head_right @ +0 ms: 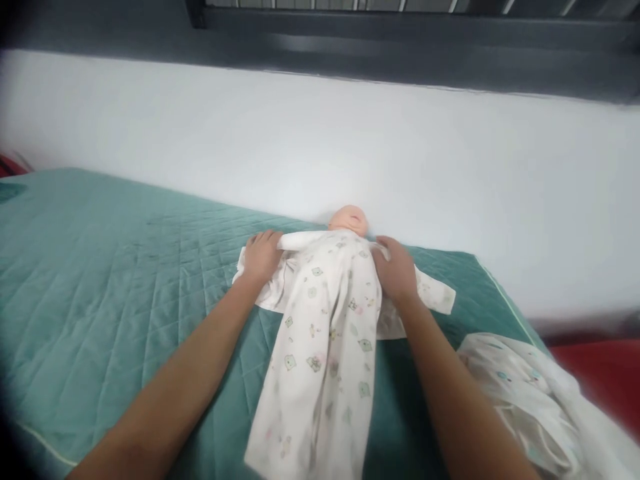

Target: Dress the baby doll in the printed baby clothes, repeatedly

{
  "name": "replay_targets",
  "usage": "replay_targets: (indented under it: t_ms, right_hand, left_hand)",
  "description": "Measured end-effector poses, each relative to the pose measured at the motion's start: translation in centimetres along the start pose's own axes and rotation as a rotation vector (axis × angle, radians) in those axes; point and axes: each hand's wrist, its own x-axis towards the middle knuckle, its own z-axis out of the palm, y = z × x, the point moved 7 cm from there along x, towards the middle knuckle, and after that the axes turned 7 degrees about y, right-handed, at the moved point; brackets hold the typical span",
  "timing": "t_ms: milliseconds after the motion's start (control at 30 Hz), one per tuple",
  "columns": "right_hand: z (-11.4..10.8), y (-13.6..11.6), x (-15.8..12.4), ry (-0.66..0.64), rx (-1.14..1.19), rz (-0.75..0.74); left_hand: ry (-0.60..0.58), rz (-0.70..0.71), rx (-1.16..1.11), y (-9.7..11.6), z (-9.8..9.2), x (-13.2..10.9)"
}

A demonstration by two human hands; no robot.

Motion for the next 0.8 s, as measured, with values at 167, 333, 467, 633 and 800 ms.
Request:
replay_targets:
  t_ms: [167, 333, 467, 633, 800]
  right_hand:
    - [1.0, 2.7, -2.2, -0.012, -0.257, -0.047]
    - [-0.2, 4.4, -1.4, -0.011, -0.356, 0.022]
    - [-1.4, 6.5, -1.0, 0.026, -0.343, 0.176]
    - [-1.1, 6.6, -1.4, 0.005, -0.339, 0.227]
    - [-1.4, 6.8, -1.6, 0.032, -0.269, 0.286]
  left_hand:
    - [-0.033, -0.021, 0.045, -0.2, 0.3, -0.2]
    - [-0.071, -0.060, 0.046, -0.1, -0.2, -0.7]
    - [0.052, -0.032, -0.167, 2.0, -3.7, -1.8]
    - [-0.048, 0.191, -0.524, 10.6, -6.6, -1.0]
    - [-0.375, 0.497, -0.218, 21.4, -4.2, 1.7]
